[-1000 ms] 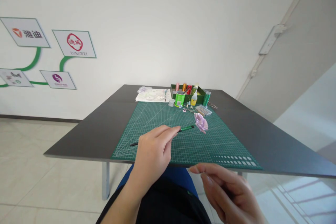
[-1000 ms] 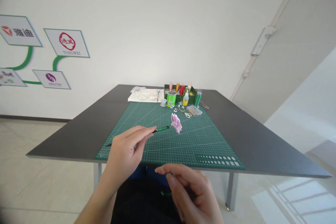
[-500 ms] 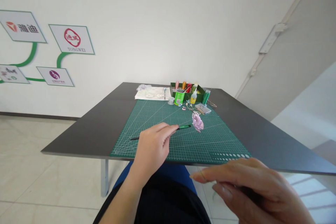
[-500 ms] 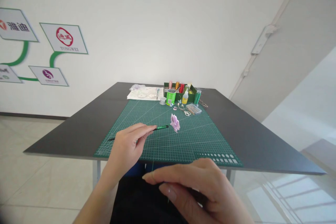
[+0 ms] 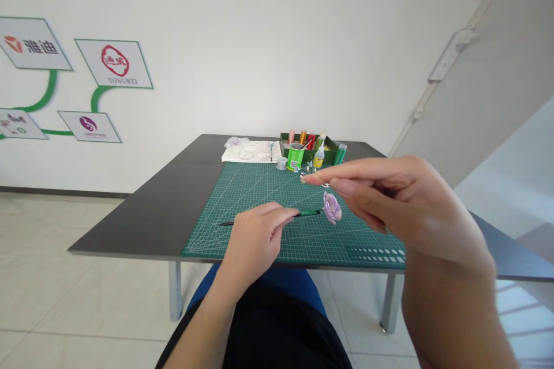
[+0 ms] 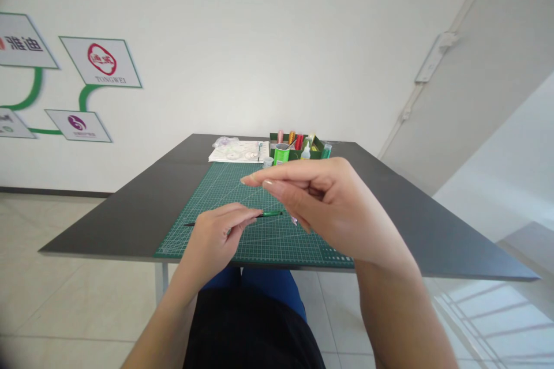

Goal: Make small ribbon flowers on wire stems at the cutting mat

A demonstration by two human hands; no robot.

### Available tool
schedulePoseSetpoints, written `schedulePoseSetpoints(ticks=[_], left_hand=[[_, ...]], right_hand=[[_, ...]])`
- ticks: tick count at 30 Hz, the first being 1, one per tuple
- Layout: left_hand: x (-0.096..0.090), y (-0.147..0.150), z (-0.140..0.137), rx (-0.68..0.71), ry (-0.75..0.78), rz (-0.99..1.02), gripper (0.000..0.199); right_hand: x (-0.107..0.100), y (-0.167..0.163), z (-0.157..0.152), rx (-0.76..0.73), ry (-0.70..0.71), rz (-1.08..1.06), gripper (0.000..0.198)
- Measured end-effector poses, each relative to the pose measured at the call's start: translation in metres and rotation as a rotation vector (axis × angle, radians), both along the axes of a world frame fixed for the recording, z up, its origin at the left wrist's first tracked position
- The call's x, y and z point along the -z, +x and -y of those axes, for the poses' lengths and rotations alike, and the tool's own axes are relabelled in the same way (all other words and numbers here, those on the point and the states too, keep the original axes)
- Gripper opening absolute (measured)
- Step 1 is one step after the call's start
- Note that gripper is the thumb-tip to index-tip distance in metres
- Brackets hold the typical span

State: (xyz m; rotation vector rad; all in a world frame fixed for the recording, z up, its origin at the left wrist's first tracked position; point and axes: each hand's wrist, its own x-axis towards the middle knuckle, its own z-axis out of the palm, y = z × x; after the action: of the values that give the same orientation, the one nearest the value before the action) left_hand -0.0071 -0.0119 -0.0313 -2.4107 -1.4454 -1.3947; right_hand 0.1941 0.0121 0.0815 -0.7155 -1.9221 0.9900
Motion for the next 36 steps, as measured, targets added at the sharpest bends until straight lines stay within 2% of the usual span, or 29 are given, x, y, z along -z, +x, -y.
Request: schedulePoseSetpoints(ticks=[5,10,16,28,36], left_hand=[[-0.003,0.001,0.003,0.047,-0.001,0.025,0.026],[-0.003,0.0,0.002,0.093,0.007,0.047,0.026],[-0.003,0.0,0.003,0.083,0.021,0.041,0.027],[-0.002,0.002,0.002,0.103,0.062,0.055,0.027],[-0.003,0.004,0.003,0.109,0.095,0.089,0.025]], right_hand=[[-0.011,-0.008,-0.018,-0.018,0.105,0.026,0.021],[-0.015,-0.014,-0.037,-0.04,0.116,0.023,0.018],[-0.009,-0.014,-0.062,-0.073,0.19,0.075,0.023],[0.0,-0.016,-0.086,-0.086,0.187,0.116,0.028],[0.015,-0.016,-0.104,-0.121,0.159,0.144,0.03]])
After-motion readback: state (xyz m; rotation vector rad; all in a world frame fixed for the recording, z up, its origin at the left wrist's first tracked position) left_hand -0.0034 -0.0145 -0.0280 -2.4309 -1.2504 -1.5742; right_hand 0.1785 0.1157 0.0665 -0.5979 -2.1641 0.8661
